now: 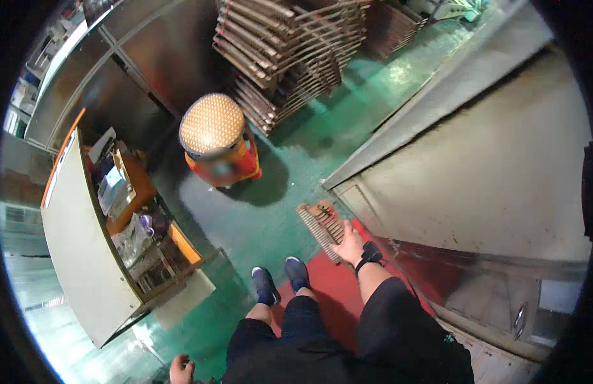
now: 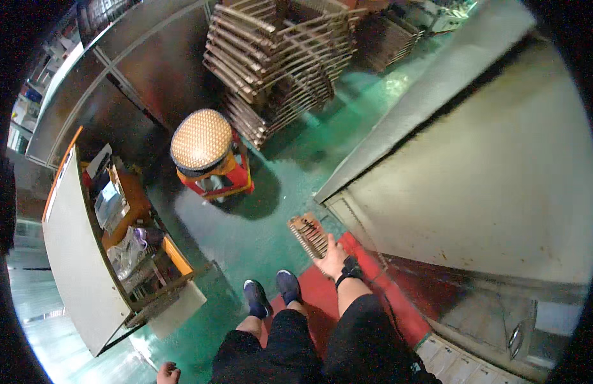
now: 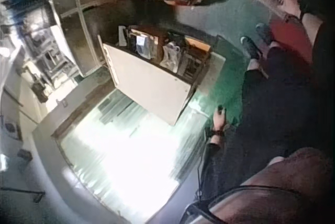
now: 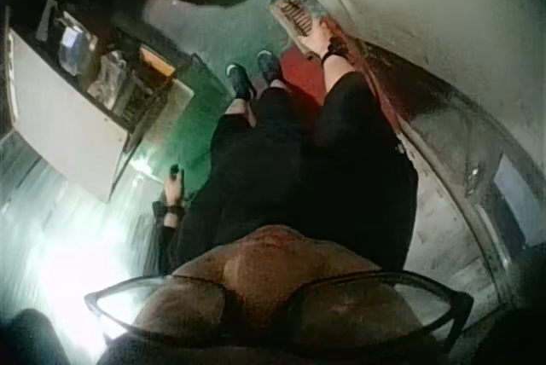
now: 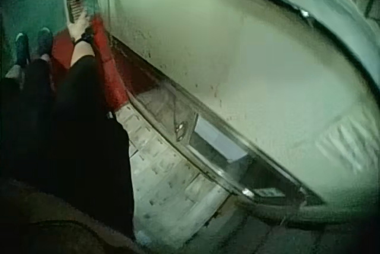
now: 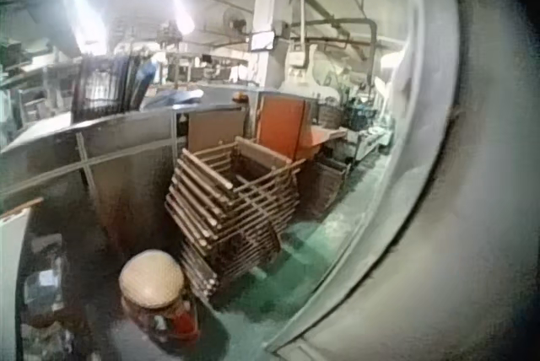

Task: Transferring printed circuit board panels from a machine conveyor into a metal storage and drying rack.

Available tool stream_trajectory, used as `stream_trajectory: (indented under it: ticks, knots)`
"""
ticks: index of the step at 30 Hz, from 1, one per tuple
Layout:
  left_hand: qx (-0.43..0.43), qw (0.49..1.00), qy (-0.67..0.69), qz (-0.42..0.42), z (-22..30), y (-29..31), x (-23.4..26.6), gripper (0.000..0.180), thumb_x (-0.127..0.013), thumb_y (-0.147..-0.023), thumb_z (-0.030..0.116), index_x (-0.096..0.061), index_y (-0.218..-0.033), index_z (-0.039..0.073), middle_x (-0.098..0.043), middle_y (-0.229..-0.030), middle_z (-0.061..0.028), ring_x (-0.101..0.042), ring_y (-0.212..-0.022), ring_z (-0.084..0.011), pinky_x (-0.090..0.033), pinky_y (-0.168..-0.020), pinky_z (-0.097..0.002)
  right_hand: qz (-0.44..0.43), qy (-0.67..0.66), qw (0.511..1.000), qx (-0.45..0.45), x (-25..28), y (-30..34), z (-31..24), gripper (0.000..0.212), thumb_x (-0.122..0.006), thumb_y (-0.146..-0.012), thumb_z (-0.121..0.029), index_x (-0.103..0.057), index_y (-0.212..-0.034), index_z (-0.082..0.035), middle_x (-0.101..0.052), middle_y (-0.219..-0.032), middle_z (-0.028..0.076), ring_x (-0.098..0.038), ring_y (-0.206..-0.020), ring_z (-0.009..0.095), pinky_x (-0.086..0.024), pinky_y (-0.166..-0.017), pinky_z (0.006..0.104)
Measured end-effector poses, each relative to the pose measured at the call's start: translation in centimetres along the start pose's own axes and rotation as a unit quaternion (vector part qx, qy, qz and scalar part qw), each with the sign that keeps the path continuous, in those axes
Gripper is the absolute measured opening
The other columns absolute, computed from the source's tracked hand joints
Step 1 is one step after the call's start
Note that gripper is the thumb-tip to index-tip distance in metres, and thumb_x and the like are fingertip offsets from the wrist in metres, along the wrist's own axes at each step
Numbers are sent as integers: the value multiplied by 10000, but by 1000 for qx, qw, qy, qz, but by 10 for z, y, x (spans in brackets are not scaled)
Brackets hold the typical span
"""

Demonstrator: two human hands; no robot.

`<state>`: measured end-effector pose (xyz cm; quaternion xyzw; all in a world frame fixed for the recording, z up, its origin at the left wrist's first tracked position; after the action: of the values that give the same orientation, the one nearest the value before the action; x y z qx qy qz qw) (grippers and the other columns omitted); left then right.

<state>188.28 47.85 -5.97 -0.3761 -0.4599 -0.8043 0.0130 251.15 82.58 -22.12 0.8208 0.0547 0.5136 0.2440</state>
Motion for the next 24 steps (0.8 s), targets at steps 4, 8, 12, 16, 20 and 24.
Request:
stream_trajectory:
  ticks: [4,8,12,16,20,24]
  knots:
    - [35,997,22,-70,-4,39,-37,398,-609,-941,210,-546,-1257,-24,-624,-1216,-175,-593,-1111,-296,-469,-924,-397,-29,53,998,21,-14,-34,-3,990,-789,-703,-329,-236,-1485,-80,-550,-1174,287,-573,-1070,464,-486,-905,517]
    - [75,975,207,-43,1,43,-71,319,-665,-843,156,-592,-1113,3,-679,-987,-142,-677,-871,-216,-533,-788,-336,-49,55,995,67,-18,-62,-32,931,-795,-699,-285,-304,-1464,-88,-548,-1206,279,-555,-1106,454,-471,-940,502]
    - [49,992,107,-47,42,40,-62,303,-679,-862,167,-598,-1098,-5,-661,-976,-125,-654,-865,-190,-520,-779,-324,34,47,989,138,-2,-72,-37,859,-804,-702,-275,-388,-1400,4,-555,-1230,263,-511,-1179,431,-422,-1021,463]
    - [13,987,162,-18,18,58,-51,293,-649,-910,150,-576,-1155,6,-663,-955,-64,-615,-884,-130,-505,-787,-288,116,-152,967,170,15,-33,-91,512,-670,-880,-247,-494,-1293,0,-625,-1081,192,-605,-1025,364,-484,-917,419]
    - [55,967,250,8,-78,93,-55,293,-653,-895,178,-599,-1126,6,-656,-953,-78,-621,-861,-150,-506,-783,-298,-259,-564,784,-3,-21,75,-246,312,-589,-942,-282,-553,-1123,-30,-631,-937,86,-611,-822,186,-502,-765,330]
    - [56,954,285,74,-217,128,-69,341,-672,-849,232,-627,-1109,16,-660,-948,-119,-642,-849,-222,-512,-779,-340,-485,-448,688,301,-32,310,-497,248,-573,-951,-269,-613,-970,-25,-604,-850,50,-588,-788,149,-490,-740,304]
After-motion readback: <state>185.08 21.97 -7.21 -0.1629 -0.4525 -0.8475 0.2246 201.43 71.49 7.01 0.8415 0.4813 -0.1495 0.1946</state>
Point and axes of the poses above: each hand's wrist, its own y-axis away from the middle knuckle, its own x-axis out of the back of the hand, z = x × y, the point moved 9 cm from there along -y, towards the middle knuckle
